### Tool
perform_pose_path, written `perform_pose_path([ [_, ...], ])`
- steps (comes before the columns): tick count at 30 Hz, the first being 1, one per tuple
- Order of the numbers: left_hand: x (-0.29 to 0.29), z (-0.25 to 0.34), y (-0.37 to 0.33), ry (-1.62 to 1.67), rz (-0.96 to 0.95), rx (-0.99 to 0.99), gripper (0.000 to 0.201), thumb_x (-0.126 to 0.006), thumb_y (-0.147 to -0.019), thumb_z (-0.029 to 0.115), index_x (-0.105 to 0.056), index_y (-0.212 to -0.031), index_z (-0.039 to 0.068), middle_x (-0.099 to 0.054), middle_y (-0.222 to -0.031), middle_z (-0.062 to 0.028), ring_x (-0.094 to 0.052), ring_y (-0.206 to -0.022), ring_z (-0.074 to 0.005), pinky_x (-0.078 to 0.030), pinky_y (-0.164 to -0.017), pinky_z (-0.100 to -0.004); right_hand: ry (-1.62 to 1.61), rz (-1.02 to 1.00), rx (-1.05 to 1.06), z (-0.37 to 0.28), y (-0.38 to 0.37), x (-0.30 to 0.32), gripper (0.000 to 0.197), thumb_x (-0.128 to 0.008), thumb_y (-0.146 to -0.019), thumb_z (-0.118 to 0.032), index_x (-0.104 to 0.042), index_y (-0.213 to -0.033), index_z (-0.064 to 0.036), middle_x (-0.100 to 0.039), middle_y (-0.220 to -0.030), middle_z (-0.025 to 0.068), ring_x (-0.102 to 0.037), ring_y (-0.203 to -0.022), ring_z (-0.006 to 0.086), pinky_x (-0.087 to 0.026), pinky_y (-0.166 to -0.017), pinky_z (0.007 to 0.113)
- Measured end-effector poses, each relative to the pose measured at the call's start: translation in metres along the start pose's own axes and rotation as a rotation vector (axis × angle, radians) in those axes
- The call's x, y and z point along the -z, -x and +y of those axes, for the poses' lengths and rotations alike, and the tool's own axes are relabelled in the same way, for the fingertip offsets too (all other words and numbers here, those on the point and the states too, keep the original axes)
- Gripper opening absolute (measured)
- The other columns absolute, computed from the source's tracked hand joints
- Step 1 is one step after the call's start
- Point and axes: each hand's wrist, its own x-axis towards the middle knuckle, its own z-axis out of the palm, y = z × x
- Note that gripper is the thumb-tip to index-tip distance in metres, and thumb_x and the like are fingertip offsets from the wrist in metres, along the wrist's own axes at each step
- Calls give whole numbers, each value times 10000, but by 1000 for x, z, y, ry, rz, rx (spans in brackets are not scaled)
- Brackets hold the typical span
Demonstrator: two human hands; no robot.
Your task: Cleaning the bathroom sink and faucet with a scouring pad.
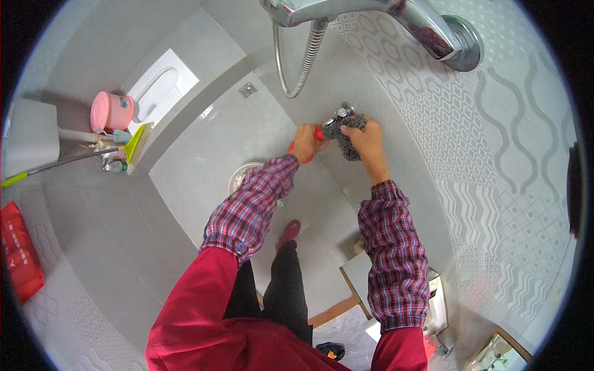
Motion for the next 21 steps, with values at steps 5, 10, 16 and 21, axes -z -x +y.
perform_pose_path([
  [5, -1, -5, 1, 2, -5, 36, 275, -731, -599, 174, -627, -814, 39, -608, -721, -179, -588, -699, -357, -461, -631, -405, 331, 234, 404, -4, 19, -12, 286, -666, -647, -101, -579, -880, 42, -600, -744, 240, -601, -736, 381, -464, -644, 406],
  [10, 11, -16, 12, -194, -17, 102, 217, -718, -592, 175, -623, -749, 60, -597, -682, -178, -587, -672, -354, -463, -599, -412, 250, 203, 201, -28, 30, -36, 258, -668, -651, -107, -571, -839, 42, -598, -699, 217, -598, -692, 372, -462, -625, 411],
  [16, 45, -39, 41, -112, 131, 110, 175, -693, -603, 160, -623, -745, 86, -597, -667, -170, -594, -665, -349, -462, -587, -414, 232, 312, 186, -38, 33, -77, 283, -649, -707, -130, -557, -905, 50, -620, -773, 185, -604, -689, 269, -450, -636, 338],
  [21, 84, -54, 77, 100, 361, 205, 154, -700, -640, 126, -622, -765, 81, -625, -703, -127, -618, -657, -260, -483, -618, -343, -281, 247, 79, 13, 48, -67, 248, -605, -765, -47, -515, -987, 14, -560, -849, 65, -530, -736, 157, -441, -650, 287],
])
